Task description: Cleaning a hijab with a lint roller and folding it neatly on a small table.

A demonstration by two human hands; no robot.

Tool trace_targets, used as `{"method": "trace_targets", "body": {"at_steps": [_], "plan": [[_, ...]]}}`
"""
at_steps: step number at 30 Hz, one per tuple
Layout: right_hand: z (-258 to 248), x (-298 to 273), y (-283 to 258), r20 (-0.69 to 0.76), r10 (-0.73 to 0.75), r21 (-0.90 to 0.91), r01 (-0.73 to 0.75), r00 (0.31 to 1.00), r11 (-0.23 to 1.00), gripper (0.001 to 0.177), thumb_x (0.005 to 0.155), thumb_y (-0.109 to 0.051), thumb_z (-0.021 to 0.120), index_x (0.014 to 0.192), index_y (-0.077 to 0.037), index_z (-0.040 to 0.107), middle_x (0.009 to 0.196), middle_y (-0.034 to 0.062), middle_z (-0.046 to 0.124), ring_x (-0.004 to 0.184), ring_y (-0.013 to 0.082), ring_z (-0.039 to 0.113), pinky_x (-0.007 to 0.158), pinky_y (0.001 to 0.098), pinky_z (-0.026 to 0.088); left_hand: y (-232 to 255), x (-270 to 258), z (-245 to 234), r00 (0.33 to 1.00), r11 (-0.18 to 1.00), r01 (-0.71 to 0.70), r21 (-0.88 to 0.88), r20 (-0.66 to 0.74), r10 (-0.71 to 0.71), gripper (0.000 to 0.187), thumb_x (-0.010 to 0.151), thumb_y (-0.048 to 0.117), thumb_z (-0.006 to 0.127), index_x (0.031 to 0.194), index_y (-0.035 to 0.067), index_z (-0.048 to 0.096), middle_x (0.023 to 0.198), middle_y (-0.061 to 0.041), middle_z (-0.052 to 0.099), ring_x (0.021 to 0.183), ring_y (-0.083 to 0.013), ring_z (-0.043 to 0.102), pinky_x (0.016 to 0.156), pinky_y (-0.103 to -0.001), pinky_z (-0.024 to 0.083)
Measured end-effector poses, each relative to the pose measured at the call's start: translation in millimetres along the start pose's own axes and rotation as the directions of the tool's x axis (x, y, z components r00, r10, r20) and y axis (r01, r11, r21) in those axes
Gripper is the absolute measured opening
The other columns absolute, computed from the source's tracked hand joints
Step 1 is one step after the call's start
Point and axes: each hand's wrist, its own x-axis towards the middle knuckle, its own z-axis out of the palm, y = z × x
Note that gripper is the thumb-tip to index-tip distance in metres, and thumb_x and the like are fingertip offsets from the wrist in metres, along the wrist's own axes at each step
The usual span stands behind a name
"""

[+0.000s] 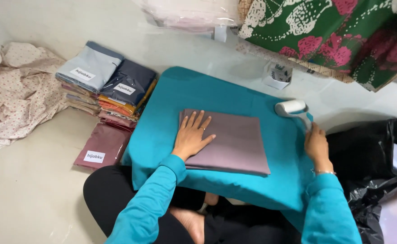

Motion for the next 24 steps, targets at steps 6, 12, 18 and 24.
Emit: {"method": "trace_targets", "body": {"at_steps": [6, 12, 18, 24], "plan": [[-85.3, -99.1, -59.9, -0.123, -0.072, 0.041, 0.077, 0.990, 0.996, 0.050, 0.112, -0.039, 0.041, 0.150, -0.009, 0.051, 0.130, 0.0254, 0.062, 0.116, 0.0493, 0.066, 0.090, 0.0604, 0.054, -20.3, -10.0, -10.9, 0.986, 0.949, 0.106, -0.298, -0.095, -0.140, 0.065, 0.110, 0.050, 0.031, 0.160, 0.010, 0.034, 0.158, -0.020, 0.043, 0.148, -0.0330, 0.039, 0.122, -0.059, 0.020], [-109.9, -186.1, -181.8, -0.161, -0.557, -0.068, 0.554, 0.815, 0.830, 0.062, 0.094, -0.022, 0.061, 0.154, -0.018, 0.046, 0.091, 0.0041, 0.062, 0.065, 0.0178, 0.061, 0.050, 0.0333, 0.050, -38.0, -29.7, -7.9, 0.941, 0.774, 0.136, -0.618, -0.163, -0.296, 0.068, 0.105, 0.050, 0.018, 0.160, 0.011, 0.026, 0.158, -0.013, 0.046, 0.148, -0.0281, 0.039, 0.124, -0.047, 0.019], [-63.7, -172.6, -295.8, -0.034, -0.607, -0.080, 0.603, 0.794, 0.794, 0.059, 0.103, -0.036, 0.050, 0.159, -0.035, 0.033, 0.098, 0.0118, 0.060, 0.072, 0.0399, 0.075, 0.057, 0.0499, 0.061, -42.7, -42.0, -1.0, 0.901, 0.618, -0.065, -0.783, -0.312, -0.301, 0.068, 0.110, 0.047, 0.013, 0.164, 0.007, 0.017, 0.153, -0.030, 0.046, 0.142, -0.0485, 0.040, 0.121, -0.059, 0.024], [-63.1, -196.2, -298.2, -0.104, -0.598, -0.019, 0.600, 0.795, 0.800, 0.053, 0.106, -0.038, 0.045, 0.158, -0.027, 0.038, 0.094, 0.0125, 0.059, 0.065, 0.0434, 0.073, 0.055, 0.0516, 0.061, -49.5, -38.6, 3.9, 0.862, 0.610, -0.149, -0.778, -0.405, -0.306, 0.069, 0.110, 0.051, 0.016, 0.164, 0.008, 0.019, 0.160, -0.027, 0.037, 0.146, -0.0460, 0.035, 0.119, -0.055, 0.029]]}}
